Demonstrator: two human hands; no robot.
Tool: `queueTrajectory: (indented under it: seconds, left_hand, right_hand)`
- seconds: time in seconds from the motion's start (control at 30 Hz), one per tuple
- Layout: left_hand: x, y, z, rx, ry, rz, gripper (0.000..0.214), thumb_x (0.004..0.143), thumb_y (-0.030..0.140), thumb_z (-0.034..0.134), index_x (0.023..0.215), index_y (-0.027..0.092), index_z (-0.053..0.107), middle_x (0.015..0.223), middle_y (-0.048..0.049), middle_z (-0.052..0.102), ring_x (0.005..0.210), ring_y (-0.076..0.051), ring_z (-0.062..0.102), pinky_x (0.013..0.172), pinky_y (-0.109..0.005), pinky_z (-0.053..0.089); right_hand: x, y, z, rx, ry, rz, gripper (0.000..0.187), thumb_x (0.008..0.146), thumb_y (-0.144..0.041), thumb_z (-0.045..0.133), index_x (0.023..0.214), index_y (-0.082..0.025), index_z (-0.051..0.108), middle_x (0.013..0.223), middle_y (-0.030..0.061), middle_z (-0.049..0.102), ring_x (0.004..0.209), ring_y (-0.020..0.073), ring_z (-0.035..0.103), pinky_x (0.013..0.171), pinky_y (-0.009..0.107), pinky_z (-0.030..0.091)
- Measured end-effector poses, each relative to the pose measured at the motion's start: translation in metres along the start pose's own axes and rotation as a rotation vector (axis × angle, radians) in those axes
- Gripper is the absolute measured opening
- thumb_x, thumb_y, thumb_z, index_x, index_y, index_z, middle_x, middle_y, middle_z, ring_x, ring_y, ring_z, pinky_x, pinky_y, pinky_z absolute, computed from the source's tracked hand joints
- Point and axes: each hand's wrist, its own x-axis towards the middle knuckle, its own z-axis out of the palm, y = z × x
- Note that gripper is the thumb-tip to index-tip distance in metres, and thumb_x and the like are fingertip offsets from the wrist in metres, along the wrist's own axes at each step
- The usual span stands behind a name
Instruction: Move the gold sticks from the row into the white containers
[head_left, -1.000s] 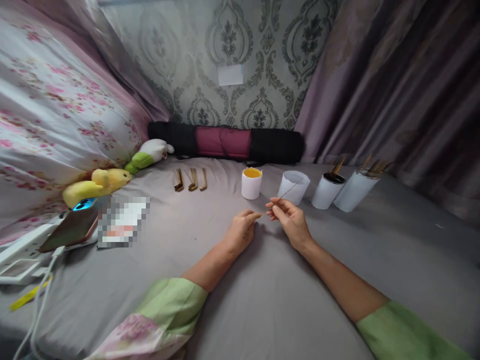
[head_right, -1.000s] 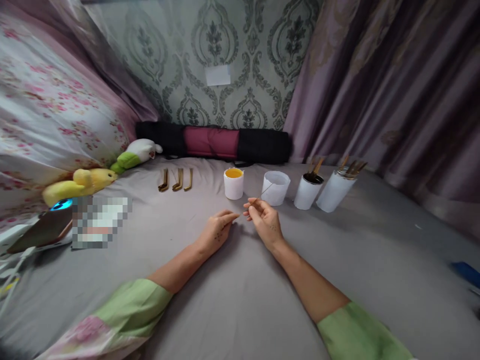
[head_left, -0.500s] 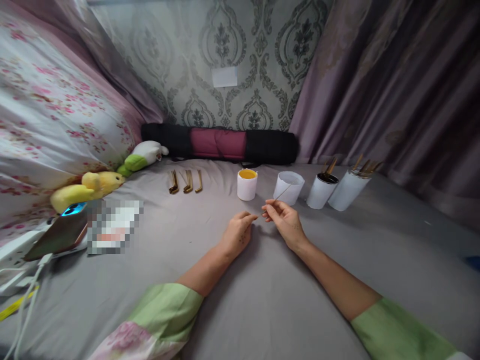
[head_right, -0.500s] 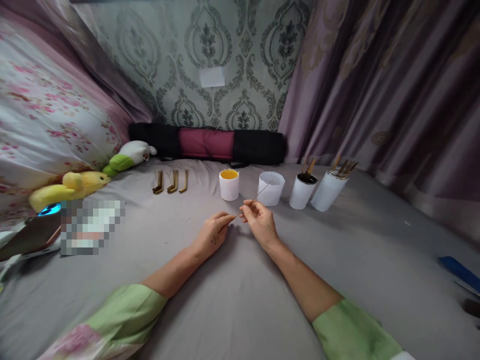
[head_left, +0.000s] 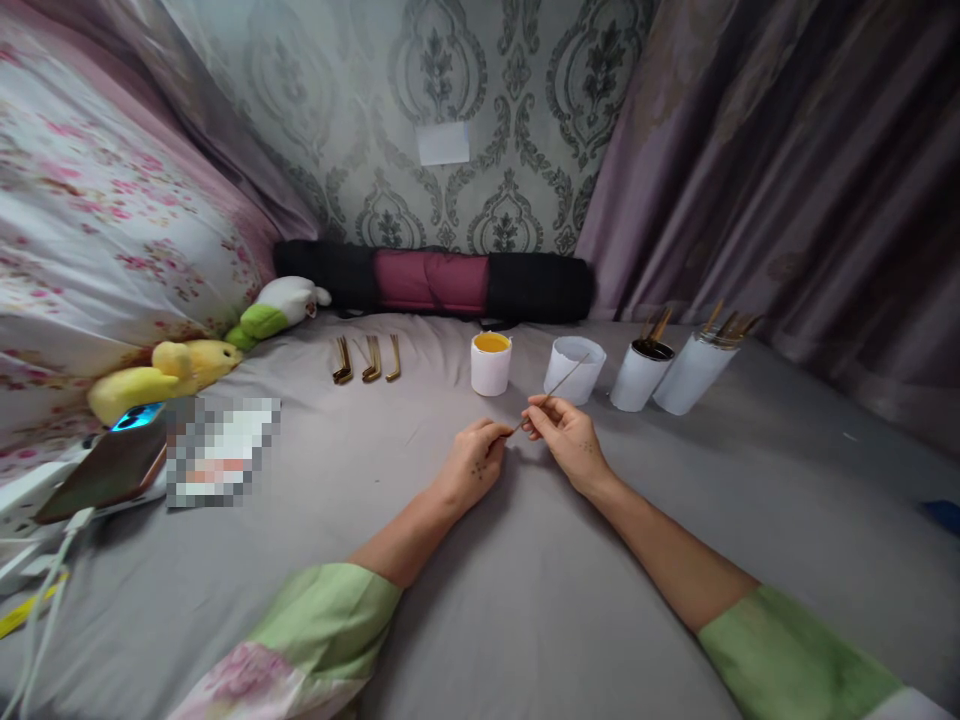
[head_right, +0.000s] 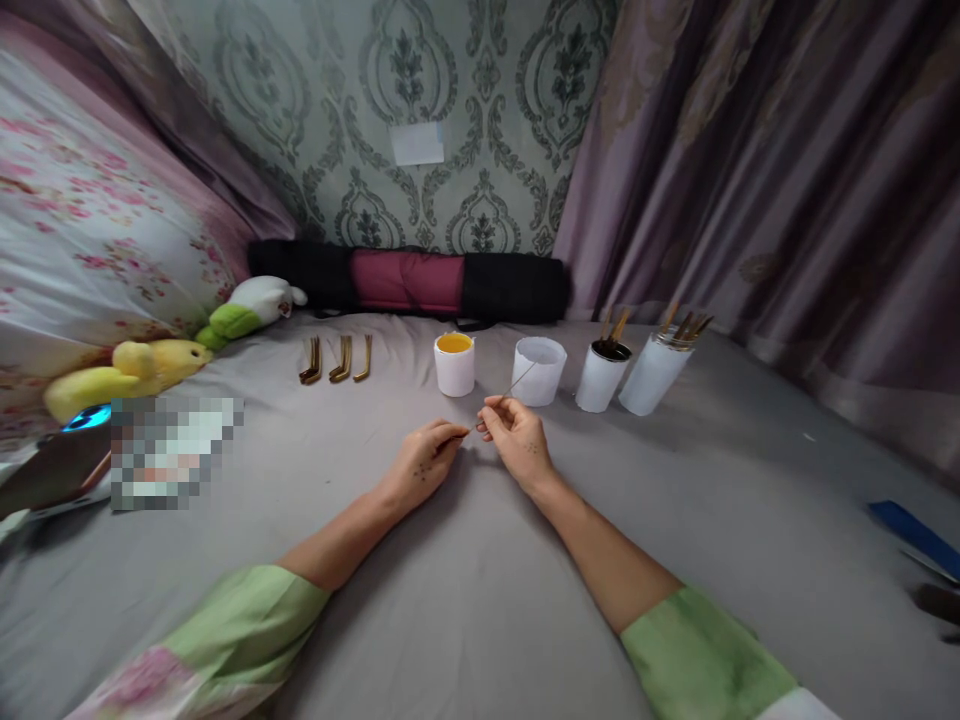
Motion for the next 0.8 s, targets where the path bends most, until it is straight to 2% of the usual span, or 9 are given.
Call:
queueTrajectory:
  seconds: [0.27, 0.47, 0.67, 0.8]
  left_hand:
    - [0.0, 0.002, -0.001, -0.099, -0.017, -0.099, 0.026, 0.077, 0.014, 0.043, 0.092, 0.016, 0.064, 0.087, -0.0064, 0.064, 0.076, -0.014, 0.056, 0.069, -0.023, 0.042]
    - [0.0, -0.006, 0.006, -0.312, -0.012, -0.224, 0.026, 0.074, 0.017, 0.047, 0.094, 0.015, 0.064, 0.092, -0.0069, 0.065, 0.082, -0.015, 0.058, 0.073, -0.024, 0.043]
    - [0.003, 0.003, 0.004, -0.531, -0.064, -0.422, 0.025, 0.072, 0.018, 0.05, 0.094, 0.01, 0.061, 0.066, -0.0023, 0.06, 0.053, -0.008, 0.05, 0.051, -0.02, 0.041]
    - [0.004, 0.011, 0.0, -0.645, -0.076, -0.535, 0.025, 0.071, 0.018, 0.053, 0.094, 0.009, 0.059, 0.06, 0.0005, 0.055, 0.047, -0.007, 0.046, 0.046, -0.02, 0.039]
  right_hand:
    - [0.0, -0.001, 0.0, -0.008, -0.003, -0.007, 0.03, 0.071, -0.036, 0.059, 0.091, -0.015, 0.054, 0.079, 0.0043, 0.06, 0.063, 0.011, 0.057, 0.057, 0.024, 0.048]
    - [-0.001, -0.003, -0.001, -0.015, -0.001, -0.01, 0.031, 0.07, -0.038, 0.059, 0.091, -0.015, 0.055, 0.079, 0.0046, 0.061, 0.063, 0.0111, 0.057, 0.058, 0.025, 0.048]
    - [-0.001, -0.004, 0.0, -0.021, 0.005, -0.013, 0.031, 0.07, -0.037, 0.059, 0.091, -0.015, 0.055, 0.08, 0.0051, 0.061, 0.064, 0.0115, 0.057, 0.057, 0.025, 0.048]
    - [0.0, -0.002, 0.0, -0.025, 0.011, -0.02, 0.031, 0.07, -0.037, 0.058, 0.091, -0.015, 0.055, 0.08, 0.0051, 0.061, 0.063, 0.0114, 0.057, 0.056, 0.025, 0.048]
